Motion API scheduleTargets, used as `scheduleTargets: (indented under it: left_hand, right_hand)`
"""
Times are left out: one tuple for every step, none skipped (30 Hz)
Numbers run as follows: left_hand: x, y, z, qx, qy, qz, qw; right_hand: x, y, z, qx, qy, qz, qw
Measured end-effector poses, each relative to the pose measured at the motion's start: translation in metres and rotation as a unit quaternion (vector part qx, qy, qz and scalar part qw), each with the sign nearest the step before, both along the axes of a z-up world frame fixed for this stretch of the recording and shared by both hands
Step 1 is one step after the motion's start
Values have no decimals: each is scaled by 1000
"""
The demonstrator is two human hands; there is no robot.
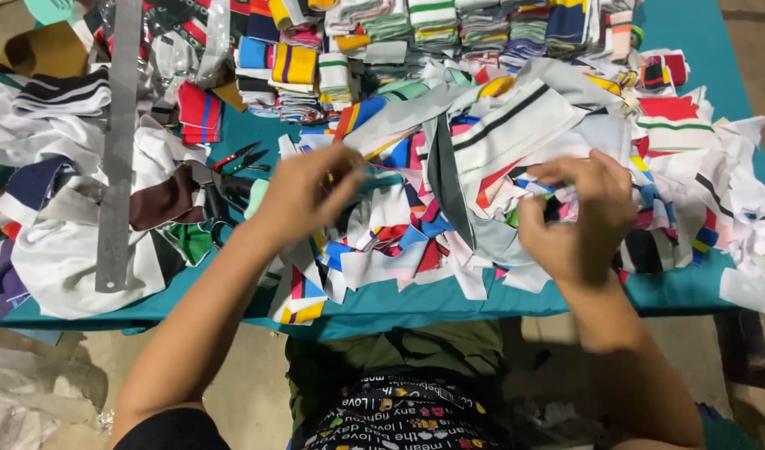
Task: The person sits at a table covered with colorful fabric pieces and folds a light green fabric strip by hand. They then pick up a pink fabric strip and fold it in a similar manner, placing the finished pieces aside.
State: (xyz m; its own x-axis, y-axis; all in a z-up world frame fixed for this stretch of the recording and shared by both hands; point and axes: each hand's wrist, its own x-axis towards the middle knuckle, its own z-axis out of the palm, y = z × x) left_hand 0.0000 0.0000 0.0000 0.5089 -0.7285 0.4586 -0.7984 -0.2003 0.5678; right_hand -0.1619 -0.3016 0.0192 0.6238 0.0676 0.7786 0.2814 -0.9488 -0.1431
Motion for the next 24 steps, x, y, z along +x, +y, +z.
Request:
scheduleTargets:
  left_hand:
    - [-11,0,2,0,0,-1,1000]
    - [-22,0,4,-5,19,2,1000]
    - [-33,0,6,-12,39,6,999]
    - [-37,7,2,-11,40,4,999]
    - [-41,16,-3,-1,79,57,995]
    - [-45,26,-7,9,119,109,987]
    - [-51,36,0,10,119,115,986]
    - [-57,46,8,64,161,160,972]
    - [-60,54,15,116,201,200,952]
    - [-68,56,19,117,201,201,952]
    - [-76,58,24,176,239,231,926]
    - [-85,60,28,234,277,260,895]
    - [-89,58,26,234,277,261,895]
    - [-94,56,24,256,268,275,887]
    - [-99,55,21,277,260,290,879]
    - [-104,56,16,277,262,292,877]
    - [-107,54,11,274,244,283,886]
    - [-110,53,6,272,226,275,894]
    - [-111,52,-1,271,226,275,895]
    - [-112,51,-7,264,194,277,903]
    - [-114,51,-14,257,164,281,910]
    - [-109,52,-19,256,165,282,910]
    - [-106,52,-24,239,163,281,915]
    - [-102,52,-30,222,161,280,920]
  right_hand:
    - [-1,-6,-8,0,0,-1,1000]
    - [-1,-12,-16,9,3,16,1000]
    - [-2,-18,-24,17,8,33,999]
    - [-10,-18,-26,17,9,32,999]
    - [-15,-17,-29,57,66,9,996]
    - [-20,-15,-32,95,123,-13,988]
    - [-24,-4,-17,96,124,-8,988]
    - [-28,7,-2,142,268,-30,952]
    - [-32,17,13,182,404,-56,895]
    - [-32,20,15,182,404,-55,895]
    - [-32,23,16,132,507,-54,850]
    - [-32,26,18,79,601,-54,793]
    - [-31,29,15,78,602,-53,793]
    - [-31,32,13,81,589,-44,803]
    - [-30,36,11,83,577,-35,812]
    - [-32,36,0,82,578,-32,811]
    - [-34,34,-10,77,552,-17,830]
    - [-35,33,-20,72,525,-3,848]
    - [-34,34,-24,71,524,-3,849]
    - [-33,36,-28,68,510,-3,858]
    - [-31,37,-32,63,496,-1,866]
    - [-30,38,-34,62,496,0,866]
    - [-30,39,-36,81,472,17,878]
    - [-30,40,-38,100,447,33,888]
